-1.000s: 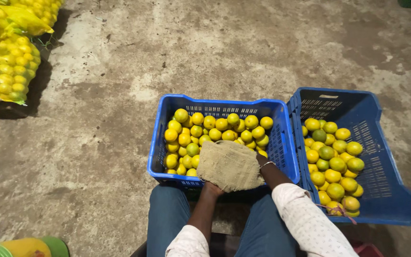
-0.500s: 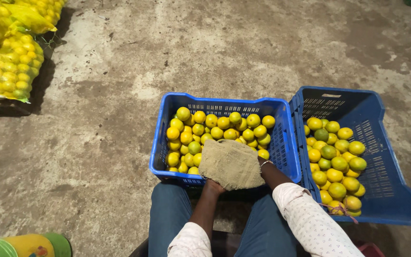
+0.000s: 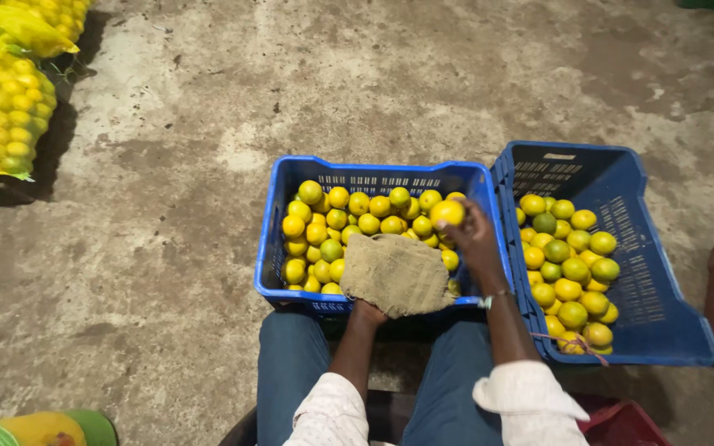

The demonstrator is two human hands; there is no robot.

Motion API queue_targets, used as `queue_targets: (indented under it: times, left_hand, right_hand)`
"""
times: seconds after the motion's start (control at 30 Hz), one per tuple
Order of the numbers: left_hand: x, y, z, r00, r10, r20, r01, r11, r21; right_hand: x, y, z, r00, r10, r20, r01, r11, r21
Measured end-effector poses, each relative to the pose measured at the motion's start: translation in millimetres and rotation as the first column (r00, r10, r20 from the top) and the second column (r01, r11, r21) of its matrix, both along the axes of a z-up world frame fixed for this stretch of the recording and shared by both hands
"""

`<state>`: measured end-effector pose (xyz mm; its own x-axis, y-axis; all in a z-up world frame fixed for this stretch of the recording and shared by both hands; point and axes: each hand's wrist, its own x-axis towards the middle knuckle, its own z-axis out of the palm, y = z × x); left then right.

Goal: The person sits and repeatedly wipes individual yellow citrus fruits with a cloth, picking each fruit from a blue crate, rubbing it, and placing it back. The action is performed one at a time throughout the clip.

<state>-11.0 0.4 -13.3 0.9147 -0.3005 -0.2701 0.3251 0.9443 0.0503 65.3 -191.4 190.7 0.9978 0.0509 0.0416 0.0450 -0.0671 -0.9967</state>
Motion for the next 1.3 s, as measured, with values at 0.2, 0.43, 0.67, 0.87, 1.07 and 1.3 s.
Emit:
queue_targets:
  times: [0.2, 0.43, 0.67, 0.87, 1.07, 1.3]
  left_hand:
    - [1, 1, 34, 0.987, -0.022, 0.16, 0.029, 0.999, -0.042]
    - [4, -2, 40, 0.989, 0.062, 0.135, -0.056, 0.997, -0.052]
    - [0, 0, 36, 0.988, 0.029, 0.152, -0.03, 1.0, 0.004]
    - [3, -1, 29, 0.991, 0.057, 0.122, -0.058, 0.998, 0.006]
    - [3, 1, 25, 0.991, 0.024, 0.132, -0.028, 0.999, 0.03]
    - [10, -1, 8, 1.0, 0.031, 0.006, -0.031, 0.999, 0.031]
  right_hand:
    - [-85, 50, 43, 0.944, 0.329, -0.011, -0.307, 0.87, -0.386]
    - [-104, 77, 40, 0.889, 0.272, 0.368, -0.01, 0.814, -0.58]
    - [-113, 84, 38, 0.929, 0.08, 0.361, 0.161, 0.792, -0.589]
    - [-107, 60, 61, 0.961, 0.234, 0.146, -0.099, 0.786, -0.61]
    - [-102, 78, 49, 0.915, 0.263, 0.305, -0.027, 0.795, -0.606]
    - [-75, 73, 27, 0.898, 0.397, 0.192, -0.128, 0.652, -0.747]
